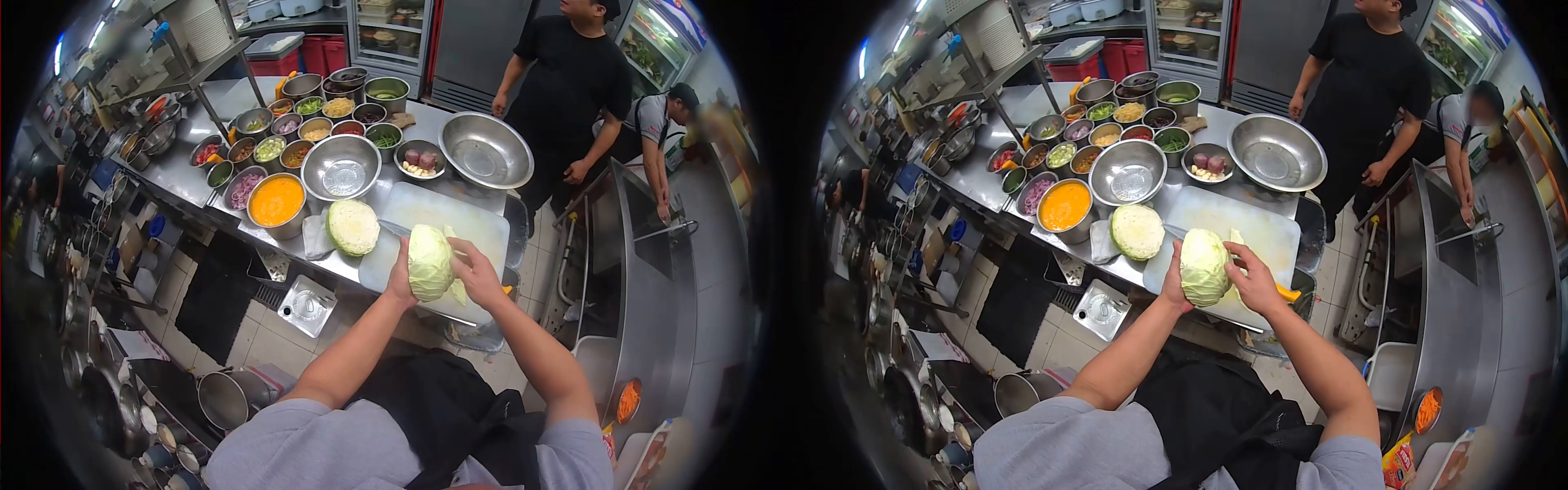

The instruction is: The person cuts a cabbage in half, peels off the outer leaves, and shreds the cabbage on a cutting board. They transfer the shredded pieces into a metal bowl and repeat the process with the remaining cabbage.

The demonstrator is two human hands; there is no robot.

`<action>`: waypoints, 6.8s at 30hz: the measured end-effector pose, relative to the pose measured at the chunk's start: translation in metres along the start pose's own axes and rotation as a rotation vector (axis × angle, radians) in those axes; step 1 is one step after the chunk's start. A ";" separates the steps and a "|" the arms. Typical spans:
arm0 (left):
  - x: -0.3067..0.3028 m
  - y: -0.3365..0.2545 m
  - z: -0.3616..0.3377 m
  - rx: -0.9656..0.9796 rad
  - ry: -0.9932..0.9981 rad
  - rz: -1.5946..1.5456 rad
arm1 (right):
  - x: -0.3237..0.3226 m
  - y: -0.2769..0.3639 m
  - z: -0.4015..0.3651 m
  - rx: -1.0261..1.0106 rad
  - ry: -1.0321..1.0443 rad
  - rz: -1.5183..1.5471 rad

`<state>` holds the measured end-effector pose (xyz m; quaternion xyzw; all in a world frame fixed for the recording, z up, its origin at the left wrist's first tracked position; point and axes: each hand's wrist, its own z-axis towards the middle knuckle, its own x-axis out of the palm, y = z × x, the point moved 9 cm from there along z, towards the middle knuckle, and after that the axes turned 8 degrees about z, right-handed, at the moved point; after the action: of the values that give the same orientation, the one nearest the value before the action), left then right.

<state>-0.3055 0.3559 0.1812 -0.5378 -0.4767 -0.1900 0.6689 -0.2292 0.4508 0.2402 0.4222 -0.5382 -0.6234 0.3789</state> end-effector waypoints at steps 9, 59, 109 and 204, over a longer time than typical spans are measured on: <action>-0.049 0.030 -0.075 -0.162 -0.282 -0.007 | 0.041 -0.068 -0.030 0.279 0.166 -0.093; 0.041 0.094 0.026 0.152 -0.053 2.488 | -0.215 -0.168 -0.086 0.433 0.122 -0.199; -0.052 0.043 0.008 0.497 -0.723 1.583 | -0.094 -0.037 -0.090 0.373 0.512 -1.100; 0.142 0.016 0.029 -0.111 0.357 1.114 | -0.111 0.125 -0.040 -0.217 0.210 -0.451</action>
<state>-0.2388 0.4240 0.2916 -0.7013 0.0083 0.0777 0.7086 -0.1499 0.5231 0.3747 0.5508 -0.3184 -0.6988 0.3270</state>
